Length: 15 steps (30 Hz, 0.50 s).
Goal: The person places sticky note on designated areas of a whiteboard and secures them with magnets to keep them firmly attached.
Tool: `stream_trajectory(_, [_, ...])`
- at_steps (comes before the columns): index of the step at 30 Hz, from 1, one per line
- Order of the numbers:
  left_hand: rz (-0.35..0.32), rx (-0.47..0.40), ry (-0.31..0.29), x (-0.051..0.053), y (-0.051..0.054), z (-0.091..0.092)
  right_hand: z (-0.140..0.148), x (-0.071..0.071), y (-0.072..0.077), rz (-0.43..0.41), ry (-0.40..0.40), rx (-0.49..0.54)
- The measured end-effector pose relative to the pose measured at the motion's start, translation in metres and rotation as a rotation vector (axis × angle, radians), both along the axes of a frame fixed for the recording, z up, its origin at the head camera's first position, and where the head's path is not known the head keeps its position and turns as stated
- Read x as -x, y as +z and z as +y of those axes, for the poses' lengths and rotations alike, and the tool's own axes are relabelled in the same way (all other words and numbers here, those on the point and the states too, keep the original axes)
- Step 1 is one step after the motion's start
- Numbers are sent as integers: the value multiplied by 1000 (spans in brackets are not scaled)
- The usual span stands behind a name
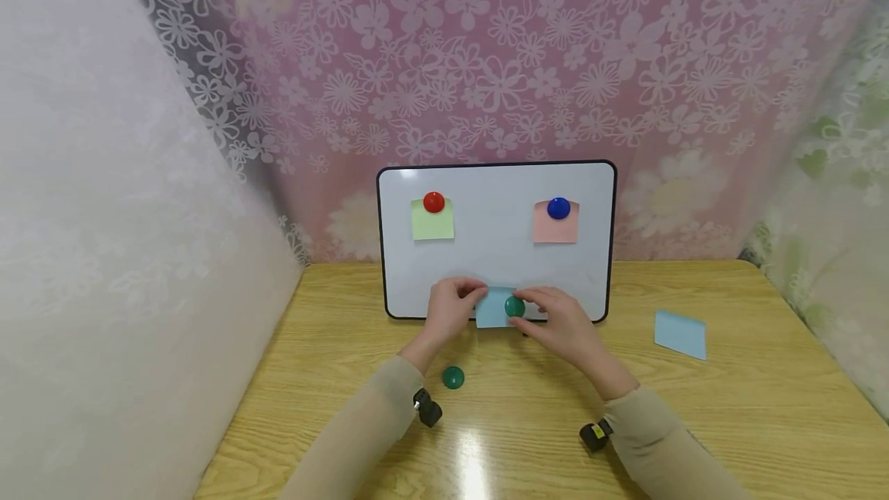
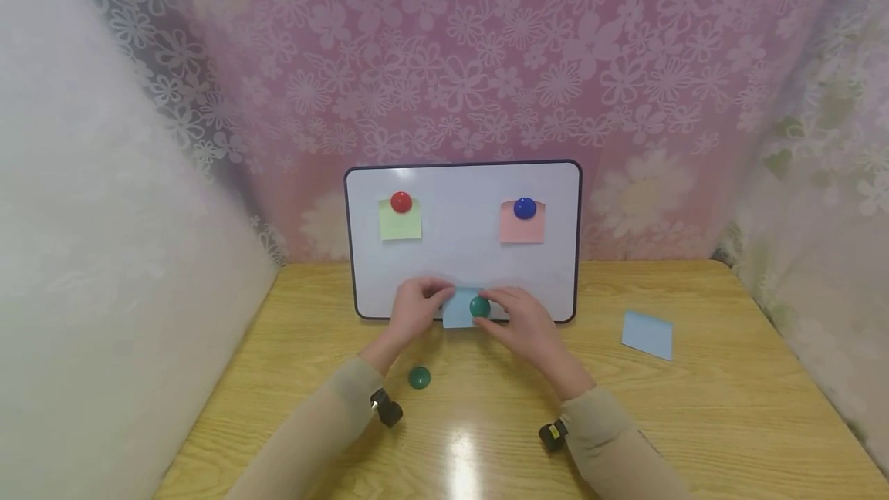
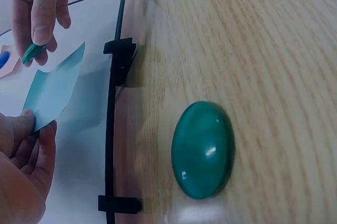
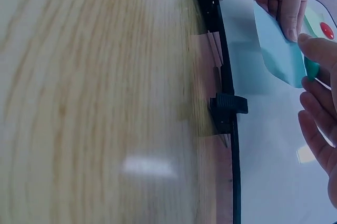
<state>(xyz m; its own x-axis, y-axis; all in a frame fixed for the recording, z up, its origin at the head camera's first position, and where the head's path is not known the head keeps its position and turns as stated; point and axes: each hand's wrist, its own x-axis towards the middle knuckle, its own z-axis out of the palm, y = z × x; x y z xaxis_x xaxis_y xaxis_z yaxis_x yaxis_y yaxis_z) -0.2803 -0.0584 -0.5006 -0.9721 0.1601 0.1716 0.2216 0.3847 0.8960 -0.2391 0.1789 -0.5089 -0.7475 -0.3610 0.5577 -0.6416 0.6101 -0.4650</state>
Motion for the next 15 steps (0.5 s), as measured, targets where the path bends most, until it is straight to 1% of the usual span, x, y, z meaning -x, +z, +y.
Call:
stream_trajectory(4, [-4, 0, 3, 2, 2, 0, 0, 1, 0, 2, -7, 1])
stream_trajectory(9, [12, 9, 8, 3, 2, 1, -1, 3, 1, 11, -20, 8])
stream_trajectory(15, [22, 16, 17, 4, 3, 2, -3, 5, 4, 17, -35, -8])
